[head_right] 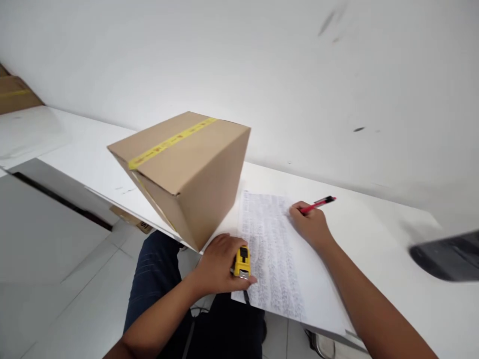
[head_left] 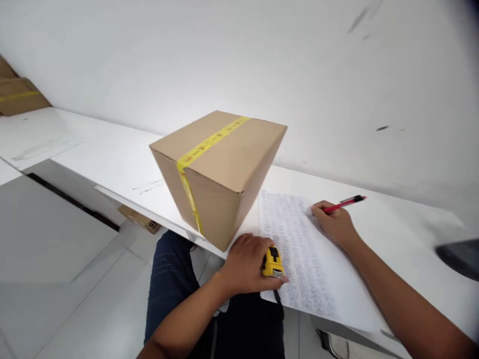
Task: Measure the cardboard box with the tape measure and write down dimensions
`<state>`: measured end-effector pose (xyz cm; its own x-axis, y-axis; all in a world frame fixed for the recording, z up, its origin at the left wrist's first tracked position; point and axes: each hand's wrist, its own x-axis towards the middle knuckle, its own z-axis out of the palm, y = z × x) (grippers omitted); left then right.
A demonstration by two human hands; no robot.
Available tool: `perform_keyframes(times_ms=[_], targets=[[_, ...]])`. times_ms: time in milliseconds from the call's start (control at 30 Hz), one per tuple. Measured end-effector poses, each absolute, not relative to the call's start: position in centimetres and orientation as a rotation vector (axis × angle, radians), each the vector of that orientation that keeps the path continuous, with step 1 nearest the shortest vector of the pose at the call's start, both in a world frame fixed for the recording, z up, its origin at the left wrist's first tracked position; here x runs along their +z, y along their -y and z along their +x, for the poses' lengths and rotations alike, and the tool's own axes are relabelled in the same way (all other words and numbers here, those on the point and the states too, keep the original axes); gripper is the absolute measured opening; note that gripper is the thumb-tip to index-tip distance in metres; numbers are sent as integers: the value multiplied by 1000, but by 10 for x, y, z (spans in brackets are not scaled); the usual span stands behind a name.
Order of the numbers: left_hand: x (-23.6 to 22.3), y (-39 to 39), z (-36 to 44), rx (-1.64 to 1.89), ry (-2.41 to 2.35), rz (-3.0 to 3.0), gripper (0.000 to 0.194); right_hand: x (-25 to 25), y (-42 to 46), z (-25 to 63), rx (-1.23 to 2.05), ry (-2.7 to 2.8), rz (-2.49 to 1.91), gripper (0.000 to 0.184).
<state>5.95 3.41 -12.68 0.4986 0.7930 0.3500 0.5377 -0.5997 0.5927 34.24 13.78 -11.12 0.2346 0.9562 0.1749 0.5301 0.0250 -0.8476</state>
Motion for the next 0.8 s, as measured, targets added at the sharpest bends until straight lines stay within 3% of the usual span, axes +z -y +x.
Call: perform_keyframes(times_ms=[367, 633, 800], targets=[[-123, -30, 58, 831, -1098, 2273, 69, -124, -139, 345, 460, 1392, -1748, 21], [-121, -29, 52, 855, -1087, 2087, 70, -138, -143, 345, 170, 1642, -1759, 27], [-108, -3, 51, 1083, -816, 1988, 69, -128, -141, 340, 140, 1714, -1780, 39]])
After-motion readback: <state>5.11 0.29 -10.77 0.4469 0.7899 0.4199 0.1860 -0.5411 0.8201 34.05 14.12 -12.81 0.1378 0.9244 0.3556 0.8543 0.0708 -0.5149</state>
